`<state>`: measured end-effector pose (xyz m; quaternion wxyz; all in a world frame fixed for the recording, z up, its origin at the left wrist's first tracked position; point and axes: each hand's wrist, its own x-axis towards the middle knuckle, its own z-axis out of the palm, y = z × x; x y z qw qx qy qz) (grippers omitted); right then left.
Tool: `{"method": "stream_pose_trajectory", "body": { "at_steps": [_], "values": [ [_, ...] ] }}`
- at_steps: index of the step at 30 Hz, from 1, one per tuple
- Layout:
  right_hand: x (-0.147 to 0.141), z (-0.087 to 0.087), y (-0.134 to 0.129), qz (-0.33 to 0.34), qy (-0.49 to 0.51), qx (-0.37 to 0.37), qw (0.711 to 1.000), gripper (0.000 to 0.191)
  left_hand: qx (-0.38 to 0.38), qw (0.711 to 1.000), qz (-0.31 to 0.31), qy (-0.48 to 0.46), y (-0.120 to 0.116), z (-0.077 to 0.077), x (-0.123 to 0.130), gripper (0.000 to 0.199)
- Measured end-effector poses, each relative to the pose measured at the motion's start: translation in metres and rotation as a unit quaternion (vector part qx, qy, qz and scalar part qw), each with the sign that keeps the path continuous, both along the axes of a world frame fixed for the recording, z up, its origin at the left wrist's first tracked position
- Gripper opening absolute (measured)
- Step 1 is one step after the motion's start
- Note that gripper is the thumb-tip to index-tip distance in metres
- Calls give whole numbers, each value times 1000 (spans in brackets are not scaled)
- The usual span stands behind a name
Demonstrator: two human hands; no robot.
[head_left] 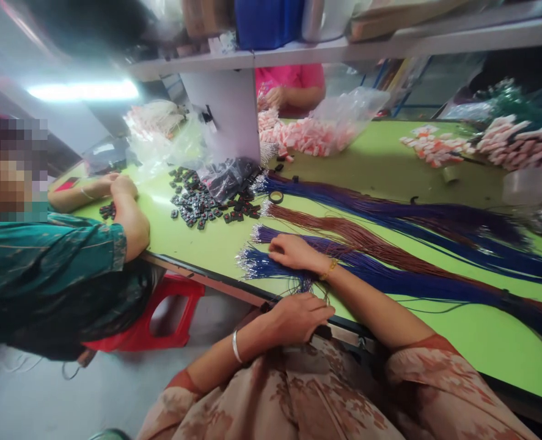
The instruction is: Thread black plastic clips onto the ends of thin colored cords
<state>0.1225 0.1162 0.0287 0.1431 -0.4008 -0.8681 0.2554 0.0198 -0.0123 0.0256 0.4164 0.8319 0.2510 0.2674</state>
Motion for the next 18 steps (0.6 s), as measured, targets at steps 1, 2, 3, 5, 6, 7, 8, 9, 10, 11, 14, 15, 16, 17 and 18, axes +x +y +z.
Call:
{"method": "stream_pose_trajectory", "body": {
  "at_steps": [1, 2, 3, 5, 6, 7, 8, 9, 10, 11, 14, 15, 16, 17, 18],
  "values": [
    [-3, -4, -3, -10, -22, 14, 1000, 14, 5, 1000, -18, 12, -2, 0, 3, 22],
    [-6, -8, -6, -19, -35, 24, 999, 14, 4, 1000, -17, 7, -3, 1, 4, 23],
    [-8, -11, -9, -28, -42, 28, 998, 13, -3, 1000, 1, -10, -1, 3, 2, 24],
    [-10, -15, -12, -35, -50, 31, 998, 12, -15, 995, 81, -61, 11, 8, -13, 23],
    [-11, -17, -13, -36, -54, 36, 997, 12, -14, 986, 146, -83, 21, 10, -25, 22],
    [-11, -18, -13, -35, -57, 44, 997, 12, -1, 968, 233, -97, 35, 12, -42, 20],
    [-11, -18, -13, -34, -60, 52, 996, 13, 20, 941, 325, -92, 50, 13, -61, 21],
    [-11, -18, -14, -31, -62, 62, 996, 15, 39, 906, 414, -78, 67, 13, -83, 21],
    [-11, -19, -14, -29, -65, 70, 995, 16, 62, 866, 493, -52, 85, 12, -106, 21],
    [-11, -19, -15, -27, -67, 78, 994, 18, 84, 826, 556, -18, 103, 10, -130, 21],
    [-12, -18, -17, -21, -77, 94, 992, 18, 85, 734, 662, 127, 143, 0, -188, 23],
    [-13, -18, -18, -18, -79, 100, 992, 19, 73, 720, 668, 172, 152, -3, -200, 21],
    [-13, -19, -19, -17, -80, 108, 991, 19, 53, 713, 668, 207, 158, -7, -209, 19],
    [-13, -19, -19, -16, -83, 116, 990, 20, 34, 710, 663, 233, 162, -10, -214, 17],
    [-13, -19, -20, -14, -86, 126, 988, 21, 18, 711, 658, 248, 164, -13, -217, 16]
  ]
}}
